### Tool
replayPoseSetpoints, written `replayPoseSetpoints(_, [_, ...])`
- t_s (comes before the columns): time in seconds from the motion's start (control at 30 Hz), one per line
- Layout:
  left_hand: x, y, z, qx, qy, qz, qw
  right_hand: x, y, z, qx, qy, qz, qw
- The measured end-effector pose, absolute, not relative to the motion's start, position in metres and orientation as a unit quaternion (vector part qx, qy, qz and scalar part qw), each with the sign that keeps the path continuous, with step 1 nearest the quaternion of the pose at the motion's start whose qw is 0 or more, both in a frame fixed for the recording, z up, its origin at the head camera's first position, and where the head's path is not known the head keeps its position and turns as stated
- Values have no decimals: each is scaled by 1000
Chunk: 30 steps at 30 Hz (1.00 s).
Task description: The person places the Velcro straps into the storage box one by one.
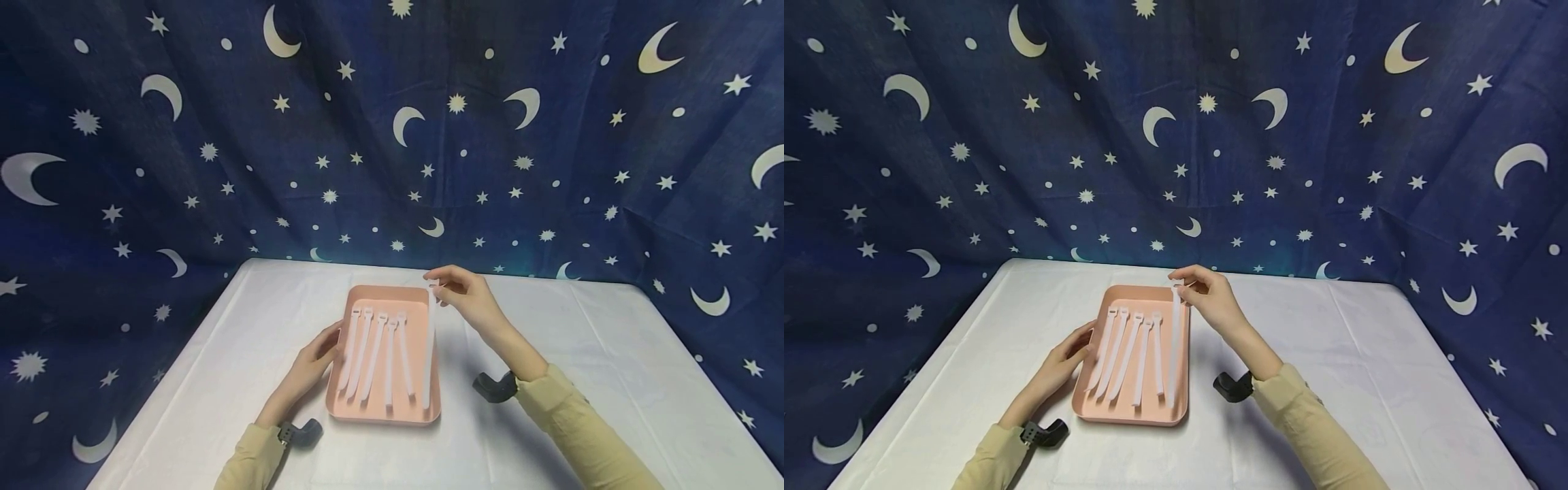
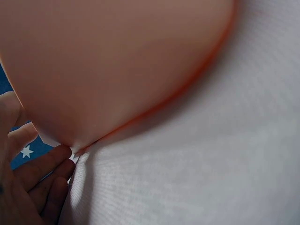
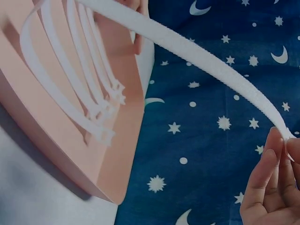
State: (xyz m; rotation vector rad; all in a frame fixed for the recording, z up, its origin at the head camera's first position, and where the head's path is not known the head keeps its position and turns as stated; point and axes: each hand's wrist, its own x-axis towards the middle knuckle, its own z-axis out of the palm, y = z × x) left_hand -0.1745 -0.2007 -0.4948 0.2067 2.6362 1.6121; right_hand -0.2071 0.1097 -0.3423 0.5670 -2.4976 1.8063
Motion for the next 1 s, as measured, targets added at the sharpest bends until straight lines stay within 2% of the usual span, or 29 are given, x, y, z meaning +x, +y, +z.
replayPoseSetpoints(1.0, [-175,-201,-497,65,851,521,19,-235,100,-393,130,-825,548,-46])
